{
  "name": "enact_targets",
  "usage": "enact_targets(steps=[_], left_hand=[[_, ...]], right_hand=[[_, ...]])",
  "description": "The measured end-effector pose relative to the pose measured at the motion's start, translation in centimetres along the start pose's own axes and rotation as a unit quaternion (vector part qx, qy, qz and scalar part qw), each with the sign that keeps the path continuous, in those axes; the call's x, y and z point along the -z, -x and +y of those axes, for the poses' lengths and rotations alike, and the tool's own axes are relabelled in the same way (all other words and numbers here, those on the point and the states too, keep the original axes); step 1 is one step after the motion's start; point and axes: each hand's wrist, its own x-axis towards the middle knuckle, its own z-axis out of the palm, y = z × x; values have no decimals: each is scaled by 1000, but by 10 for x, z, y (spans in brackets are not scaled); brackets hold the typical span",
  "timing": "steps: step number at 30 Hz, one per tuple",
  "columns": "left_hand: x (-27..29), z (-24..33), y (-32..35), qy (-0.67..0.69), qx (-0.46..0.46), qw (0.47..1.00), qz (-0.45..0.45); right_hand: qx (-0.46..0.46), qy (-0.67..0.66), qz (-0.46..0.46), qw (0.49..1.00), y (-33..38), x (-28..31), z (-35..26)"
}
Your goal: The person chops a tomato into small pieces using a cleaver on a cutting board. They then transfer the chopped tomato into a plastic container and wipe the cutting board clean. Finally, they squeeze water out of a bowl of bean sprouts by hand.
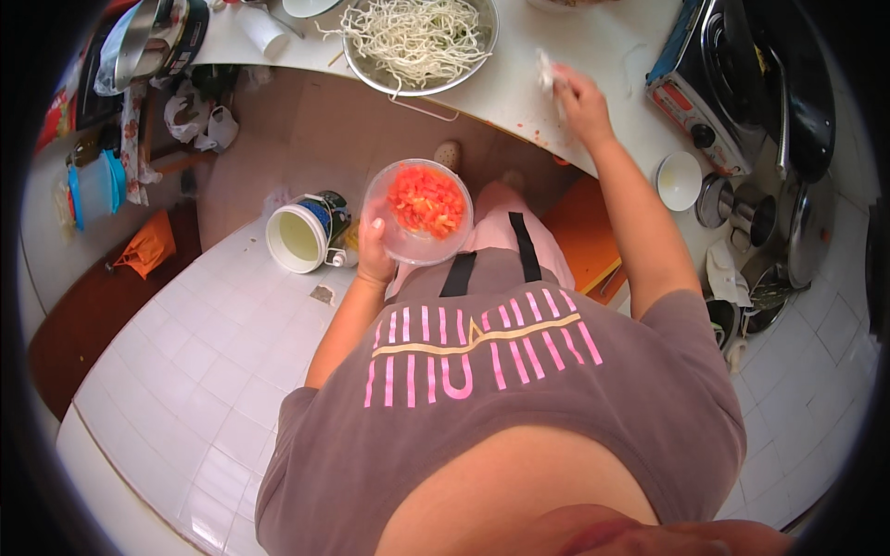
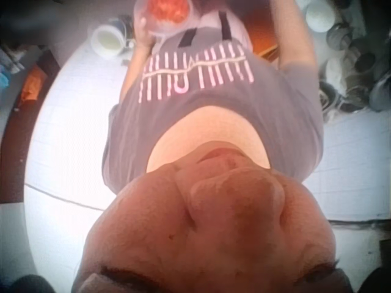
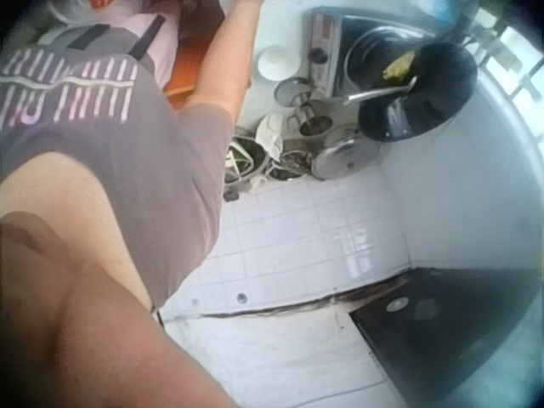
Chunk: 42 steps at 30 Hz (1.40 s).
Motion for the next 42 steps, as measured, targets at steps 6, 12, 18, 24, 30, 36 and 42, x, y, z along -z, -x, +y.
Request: enact_targets(steps=[6, 12, 18, 24, 30, 36, 42], left_hand=[[3, 1, -3, -20, -14, 1000, -1], [8, 5, -9, -26, -32, 999, -31], [13, 21, -15, 21, -18, 999, -38], [37, 28, -30, 9, -16, 998, -57], [56, 46, -53, 50, 0, 997, -63], [68, 60, -77, 48, 5, 997, -59], [71, 90, -91, 33, -4, 994, -106]], right_hand=[[155, 486, 50, 859, -25, -12, 9], [161, 396, -15, 904, 49, 4, 38], [-15, 382, 234, 894, 99, -55, 40], [-85, 326, 305, 891, 91, -82, 33], [-341, -356, 431, 756, 117, -67, -30], [-450, -588, 383, 552, 129, -44, 61], [-446, -613, 321, 568, 98, -86, 60]])
